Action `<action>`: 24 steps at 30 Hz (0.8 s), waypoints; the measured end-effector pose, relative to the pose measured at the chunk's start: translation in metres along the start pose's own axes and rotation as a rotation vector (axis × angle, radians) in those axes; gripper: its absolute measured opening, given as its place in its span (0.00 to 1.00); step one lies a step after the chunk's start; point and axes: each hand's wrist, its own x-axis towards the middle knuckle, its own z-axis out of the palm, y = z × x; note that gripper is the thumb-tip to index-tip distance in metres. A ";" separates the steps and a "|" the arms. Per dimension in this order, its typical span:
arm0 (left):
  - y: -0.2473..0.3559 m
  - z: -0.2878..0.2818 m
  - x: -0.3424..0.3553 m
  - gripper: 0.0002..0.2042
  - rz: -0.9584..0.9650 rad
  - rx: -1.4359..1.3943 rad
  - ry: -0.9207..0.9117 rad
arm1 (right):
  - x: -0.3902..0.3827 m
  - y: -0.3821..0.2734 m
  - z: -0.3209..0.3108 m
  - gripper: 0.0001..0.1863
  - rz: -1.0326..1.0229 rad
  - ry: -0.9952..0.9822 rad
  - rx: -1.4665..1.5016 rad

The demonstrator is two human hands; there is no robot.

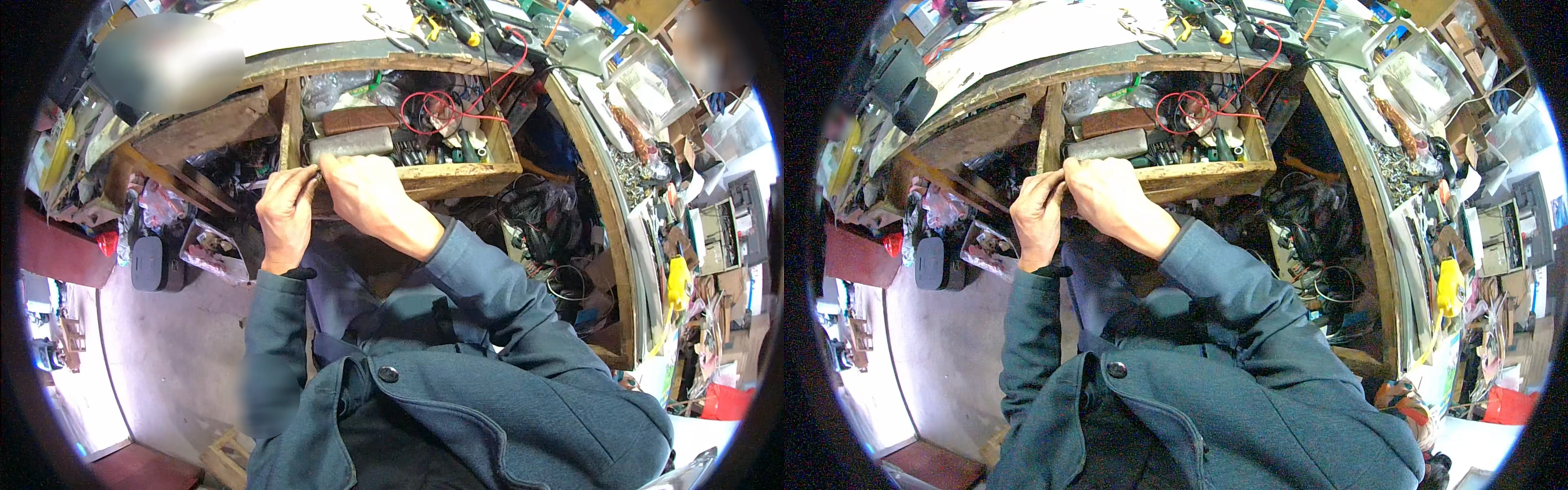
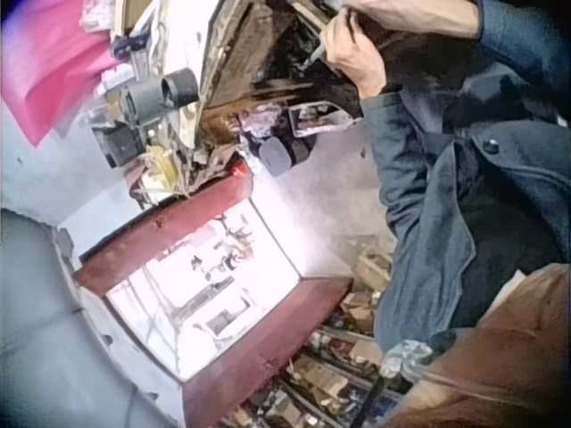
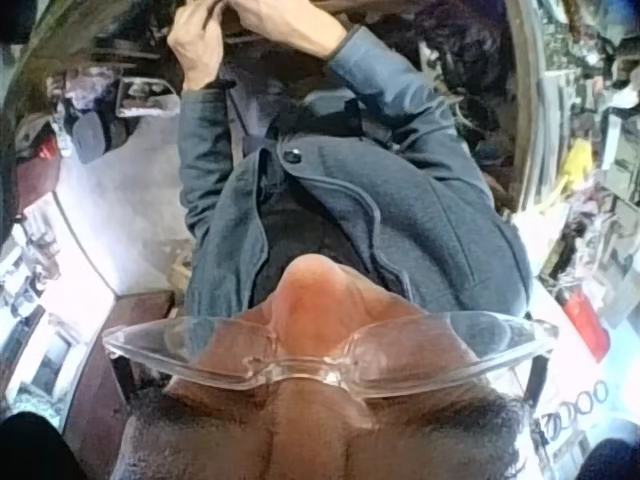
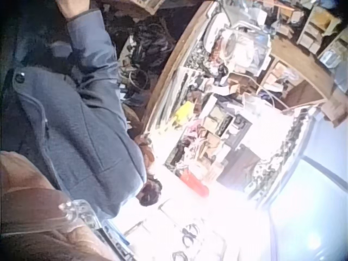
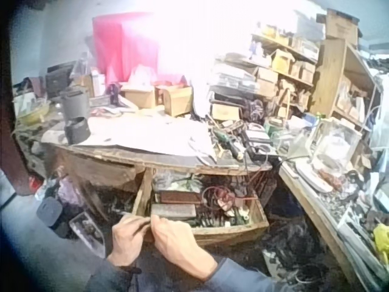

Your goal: The person works at a cluttered workbench, using pliers to strip and twist wires and a screwdriver to adjust a small electronic component. They repeatedly test the component with a multimeter and make further adjustments.

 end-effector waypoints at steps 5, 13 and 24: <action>-0.001 -0.001 0.000 0.11 -0.016 -0.028 -0.005 | -0.005 -0.001 -0.016 0.05 0.036 -0.055 -0.007; 0.000 -0.001 0.002 0.11 -0.005 -0.027 -0.012 | -0.001 0.000 -0.004 0.07 0.027 -0.023 0.002; -0.001 -0.003 0.001 0.11 -0.016 -0.045 -0.038 | -0.010 0.000 -0.011 0.05 -0.008 -0.020 0.004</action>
